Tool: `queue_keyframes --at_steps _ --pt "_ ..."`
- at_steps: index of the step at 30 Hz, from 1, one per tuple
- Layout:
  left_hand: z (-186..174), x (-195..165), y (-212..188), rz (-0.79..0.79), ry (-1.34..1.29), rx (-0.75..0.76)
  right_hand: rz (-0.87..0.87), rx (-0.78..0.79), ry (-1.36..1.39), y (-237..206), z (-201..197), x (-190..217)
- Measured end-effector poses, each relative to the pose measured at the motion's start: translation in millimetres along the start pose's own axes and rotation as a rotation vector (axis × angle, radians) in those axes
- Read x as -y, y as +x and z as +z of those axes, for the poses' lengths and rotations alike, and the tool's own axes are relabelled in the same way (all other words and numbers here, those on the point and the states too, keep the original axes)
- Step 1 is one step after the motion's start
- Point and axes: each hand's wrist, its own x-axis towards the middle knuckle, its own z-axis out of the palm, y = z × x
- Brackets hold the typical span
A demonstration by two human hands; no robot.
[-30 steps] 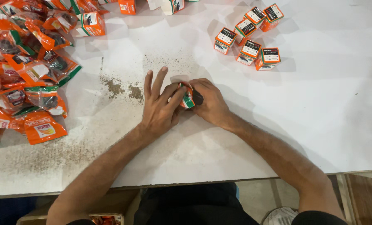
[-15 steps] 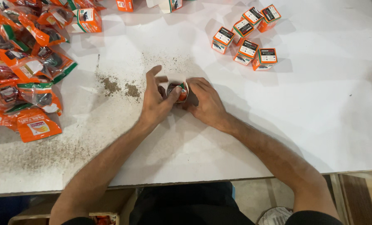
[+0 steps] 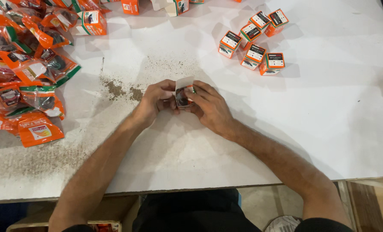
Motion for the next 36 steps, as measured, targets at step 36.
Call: queue_keyframes --at_steps 36 --pt "3.0 12.8 -26.9 1.005 1.426 0.105 0.251 0.162 0.367 7.1 -13.9 0.9"
